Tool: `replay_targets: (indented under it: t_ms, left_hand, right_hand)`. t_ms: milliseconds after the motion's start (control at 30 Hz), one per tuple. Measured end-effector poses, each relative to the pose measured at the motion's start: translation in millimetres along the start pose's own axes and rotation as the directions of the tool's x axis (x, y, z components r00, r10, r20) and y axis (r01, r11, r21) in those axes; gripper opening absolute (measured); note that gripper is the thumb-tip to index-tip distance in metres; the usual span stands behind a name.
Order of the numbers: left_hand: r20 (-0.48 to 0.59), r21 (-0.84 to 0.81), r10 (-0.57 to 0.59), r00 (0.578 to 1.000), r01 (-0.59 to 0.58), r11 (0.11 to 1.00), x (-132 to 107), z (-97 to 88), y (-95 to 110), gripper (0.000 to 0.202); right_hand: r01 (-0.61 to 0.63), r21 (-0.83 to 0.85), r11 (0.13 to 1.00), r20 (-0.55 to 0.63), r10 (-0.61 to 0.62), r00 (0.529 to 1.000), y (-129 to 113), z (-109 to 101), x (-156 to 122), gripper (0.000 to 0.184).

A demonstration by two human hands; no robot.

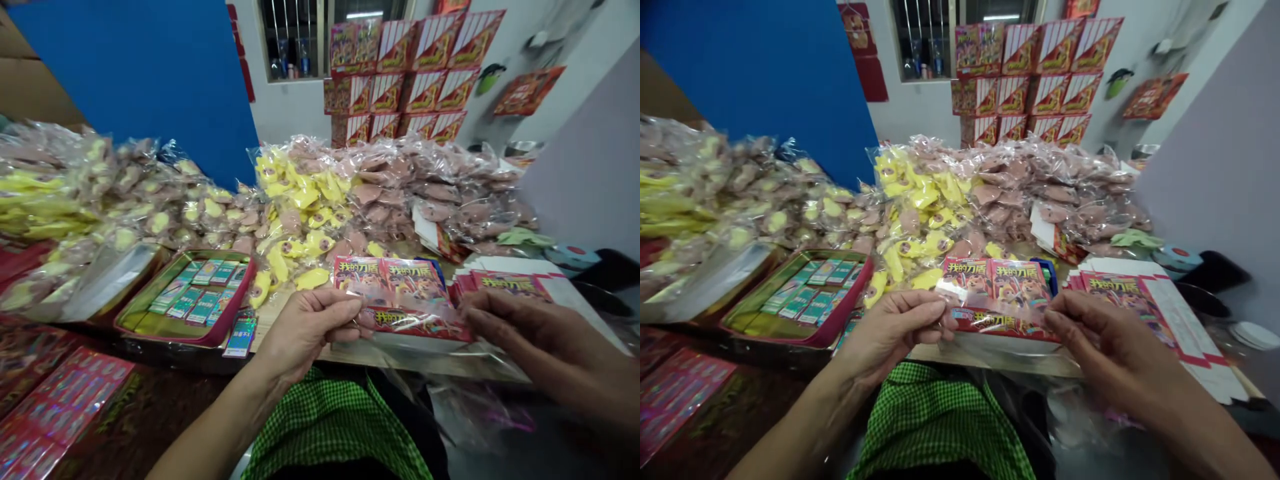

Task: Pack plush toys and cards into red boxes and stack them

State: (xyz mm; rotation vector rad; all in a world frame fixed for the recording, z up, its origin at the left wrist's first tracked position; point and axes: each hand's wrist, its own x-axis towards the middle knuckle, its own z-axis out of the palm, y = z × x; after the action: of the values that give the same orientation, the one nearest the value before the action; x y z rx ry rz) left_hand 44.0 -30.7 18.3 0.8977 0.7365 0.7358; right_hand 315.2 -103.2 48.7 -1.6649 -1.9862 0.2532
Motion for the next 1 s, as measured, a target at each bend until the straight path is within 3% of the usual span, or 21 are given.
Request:
replay_targets:
  t_ms: [67, 133, 200, 367, 500, 667, 733, 833, 933, 1000]
  left_hand:
    - [-0.021, -0.024, 0.011, 1.0, -0.011, 1.0, -1.4, 3.1, -6.1, 0.026]
    - [-0.04, -0.01, 0.038, 0.999, -0.038, 0.999, -3.6, 6.1, -12.2, 0.026]
    - [-0.053, 0.024, 0.061, 0.997, -0.06, 0.998, -6.4, 9.5, -17.3, 0.026]
    - [-0.027, 0.166, 0.183, 0.983, -0.176, 0.97, -13.0, 18.9, -24.8, 0.022]
    - [-0.005, 0.386, 0.317, 0.948, -0.291, 0.876, -14.5, 18.8, -29.1, 0.028]
    - [0.033, 0.557, 0.376, 0.926, -0.329, 0.762, -14.6, 14.9, -32.9, 0.029]
    - [0.039, 0.551, 0.364, 0.931, -0.324, 0.77, -14.8, 16.2, -34.5, 0.029]
    - [0.009, 0.435, 0.293, 0.956, -0.268, 0.86, -14.5, 18.9, -35.9, 0.027]
    - [-0.038, 0.236, 0.181, 0.983, -0.167, 0.957, -12.3, 16.8, -34.8, 0.023]
    - [-0.079, 0.133, 0.146, 0.986, -0.135, 0.982, -10.2, 11.5, -33.0, 0.022]
  right_hand:
    - [0.058, -0.189, 0.98, -0.112, -0.08, 0.99, 2.6, 10.9, 2.5, 0.044]
    - [0.071, -0.405, 0.911, -0.287, -0.201, 0.937, -6.8, 23.0, 3.2, 0.032]
    - [0.1, -0.481, 0.871, -0.353, -0.297, 0.887, -26.7, 34.8, 3.5, 0.018]
    - [0.287, -0.327, 0.9, -0.199, -0.363, 0.91, -71.7, 60.0, 11.0, 0.015]
    - [0.309, -0.403, 0.862, -0.153, -0.396, 0.905, -76.2, 72.1, 16.8, 0.019]
    - [0.343, -0.498, 0.796, -0.118, -0.455, 0.883, -76.6, 79.9, 16.9, 0.025]
    - [0.315, -0.445, 0.838, -0.143, -0.414, 0.899, -76.5, 81.0, 17.7, 0.023]
    - [0.208, -0.247, 0.946, -0.24, -0.268, 0.933, -66.3, 75.4, 19.0, 0.02]
    - [0.087, 0.12, 0.989, -0.315, -0.045, 0.948, -32.1, 55.2, 12.4, 0.017]
    - [0.048, 0.361, 0.931, -0.344, 0.086, 0.935, 3.1, 33.9, -3.1, 0.016]
